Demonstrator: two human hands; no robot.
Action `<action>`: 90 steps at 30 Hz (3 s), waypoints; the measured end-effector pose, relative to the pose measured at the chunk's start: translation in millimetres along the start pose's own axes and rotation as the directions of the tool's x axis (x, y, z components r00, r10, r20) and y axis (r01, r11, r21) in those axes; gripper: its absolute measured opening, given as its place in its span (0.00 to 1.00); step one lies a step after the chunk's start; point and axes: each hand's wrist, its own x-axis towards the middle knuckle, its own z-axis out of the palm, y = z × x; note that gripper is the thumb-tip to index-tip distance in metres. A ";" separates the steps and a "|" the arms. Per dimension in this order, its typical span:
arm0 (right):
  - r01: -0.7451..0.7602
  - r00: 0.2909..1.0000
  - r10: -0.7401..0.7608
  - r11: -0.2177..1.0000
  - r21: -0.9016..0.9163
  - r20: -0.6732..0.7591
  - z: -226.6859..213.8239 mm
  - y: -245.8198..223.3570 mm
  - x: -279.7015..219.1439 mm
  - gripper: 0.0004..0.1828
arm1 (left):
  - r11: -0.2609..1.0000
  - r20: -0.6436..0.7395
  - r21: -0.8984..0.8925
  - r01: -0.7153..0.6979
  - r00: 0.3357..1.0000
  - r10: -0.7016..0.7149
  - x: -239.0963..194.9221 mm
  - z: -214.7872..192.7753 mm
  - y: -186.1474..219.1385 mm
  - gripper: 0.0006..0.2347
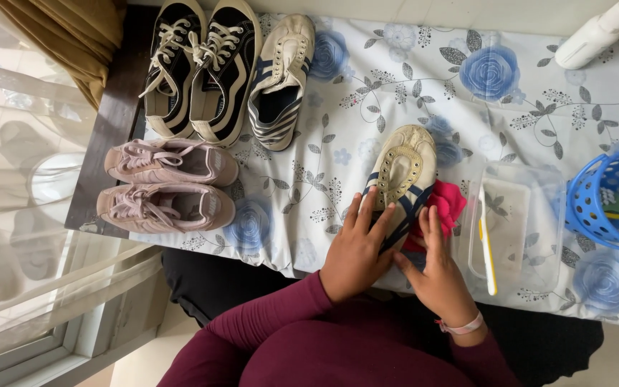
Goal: The person scrubs a white and blue sneaker with a toothbrush and wipes it with a pink cloth. The person alternates between scrubbing different parts of the shoe and wiping the surface, handling the shoe and tools directly.
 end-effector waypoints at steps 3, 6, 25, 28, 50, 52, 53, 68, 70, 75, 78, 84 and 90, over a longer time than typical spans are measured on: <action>0.081 0.996 -0.082 0.995 -0.064 -0.016 5.5 6.3 4.6 0.58 | 0.993 0.014 0.110 0.039 0.999 -0.041 0.6 3.5 1.2 0.34; 0.032 0.998 -0.040 0.989 -0.147 -0.050 2.9 4.1 8.2 0.62 | 0.967 -0.059 0.254 -0.007 0.998 0.022 1.6 3.9 4.1 0.30; 0.032 0.922 -0.223 0.858 -0.513 -0.316 -72.0 -17.6 -28.6 0.28 | 0.938 -0.075 0.318 -0.140 0.982 0.172 15.6 10.2 33.5 0.31; -0.135 0.939 -0.103 0.767 -0.627 -0.329 -82.6 17.3 -26.7 0.28 | 0.925 -0.011 0.329 -0.191 0.979 0.206 16.5 22.0 44.1 0.33; -0.162 0.955 -0.005 0.827 -0.538 -0.295 -87.7 30.4 -40.5 0.24 | 0.919 0.109 0.211 -0.334 0.942 0.317 35.3 58.3 66.3 0.34; -0.196 0.955 0.036 0.820 -0.537 -0.293 -86.1 30.7 -41.8 0.25 | 0.920 0.094 0.205 -0.333 0.943 0.320 34.3 58.3 66.2 0.33; -0.187 0.954 0.019 0.818 -0.544 -0.300 -85.9 33.2 -42.5 0.25 | 0.919 0.110 0.207 -0.334 0.942 0.318 33.5 58.3 66.0 0.34; -0.167 0.954 0.009 0.846 -0.506 -0.300 -85.3 22.2 -43.2 0.26 | 0.918 0.066 0.235 -0.318 0.948 0.311 35.7 54.3 70.9 0.33; -0.141 0.969 0.028 0.877 -0.459 -0.246 -84.9 18.1 -40.7 0.26 | 0.923 0.072 0.219 -0.317 0.949 0.308 36.0 52.8 70.7 0.31; -0.162 0.980 0.095 0.887 -0.433 -0.173 -85.3 19.8 -37.8 0.29 | 0.924 0.065 0.223 -0.312 0.950 0.305 35.3 54.4 70.9 0.30; -0.206 0.948 0.061 0.865 -0.457 -0.313 -88.5 23.4 -36.6 0.27 | 0.910 0.109 0.263 -0.320 0.947 0.302 36.4 54.1 70.5 0.36; -0.260 0.948 0.155 0.882 -0.393 -0.278 -93.5 17.1 -38.3 0.30 | 0.910 0.101 0.258 -0.325 0.946 0.309 35.7 57.3 68.5 0.35; -0.241 0.956 0.126 0.851 -0.466 -0.264 -86.7 25.2 -36.9 0.27 | 0.906 0.099 0.264 -0.331 0.944 0.316 35.9 54.4 69.1 0.33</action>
